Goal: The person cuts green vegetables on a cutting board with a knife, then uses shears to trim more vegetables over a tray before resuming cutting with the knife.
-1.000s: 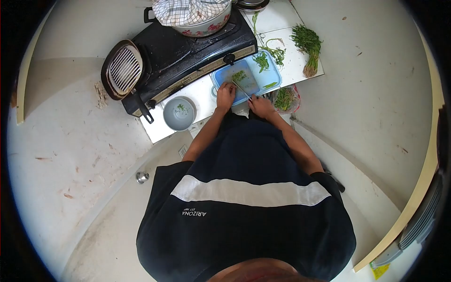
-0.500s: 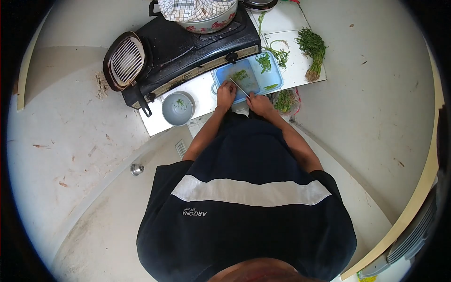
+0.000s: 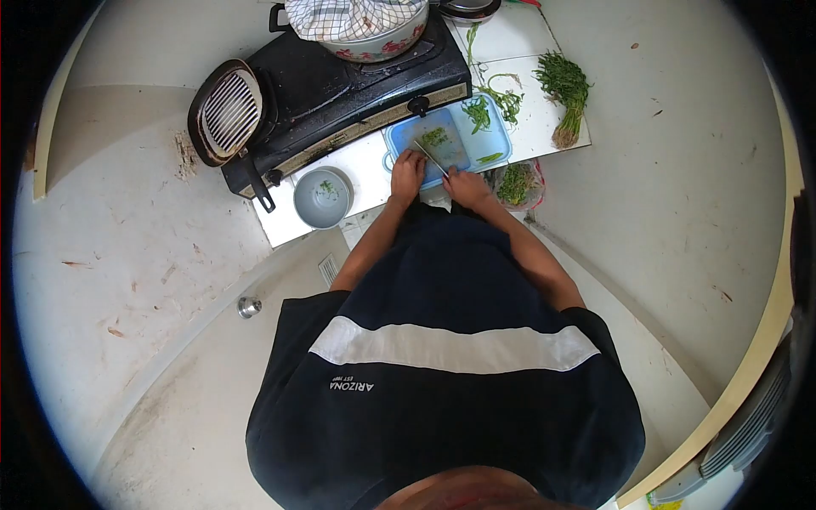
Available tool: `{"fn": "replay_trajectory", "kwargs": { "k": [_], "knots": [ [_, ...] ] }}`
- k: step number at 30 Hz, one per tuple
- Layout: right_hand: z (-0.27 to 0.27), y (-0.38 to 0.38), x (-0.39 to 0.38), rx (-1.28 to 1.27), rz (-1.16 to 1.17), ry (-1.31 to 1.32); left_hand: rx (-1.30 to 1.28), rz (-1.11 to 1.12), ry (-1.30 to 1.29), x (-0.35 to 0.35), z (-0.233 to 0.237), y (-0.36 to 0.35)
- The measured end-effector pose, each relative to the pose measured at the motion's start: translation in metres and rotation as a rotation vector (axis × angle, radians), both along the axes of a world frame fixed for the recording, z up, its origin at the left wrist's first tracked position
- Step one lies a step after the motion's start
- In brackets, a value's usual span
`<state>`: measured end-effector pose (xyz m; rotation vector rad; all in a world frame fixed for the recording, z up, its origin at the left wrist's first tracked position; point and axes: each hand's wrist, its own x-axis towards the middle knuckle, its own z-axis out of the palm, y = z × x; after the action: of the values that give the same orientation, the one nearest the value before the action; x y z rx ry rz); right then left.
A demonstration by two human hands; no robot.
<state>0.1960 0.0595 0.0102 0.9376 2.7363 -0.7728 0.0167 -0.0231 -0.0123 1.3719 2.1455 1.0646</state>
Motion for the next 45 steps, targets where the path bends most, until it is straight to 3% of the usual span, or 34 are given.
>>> {"fn": "replay_trajectory", "kwargs": {
  "k": [45],
  "knots": [
    [0.007, 0.004, 0.004, -0.010, 0.002, -0.013, -0.043, 0.093, -0.139, 0.003, 0.021, 0.011]
  ]
}}
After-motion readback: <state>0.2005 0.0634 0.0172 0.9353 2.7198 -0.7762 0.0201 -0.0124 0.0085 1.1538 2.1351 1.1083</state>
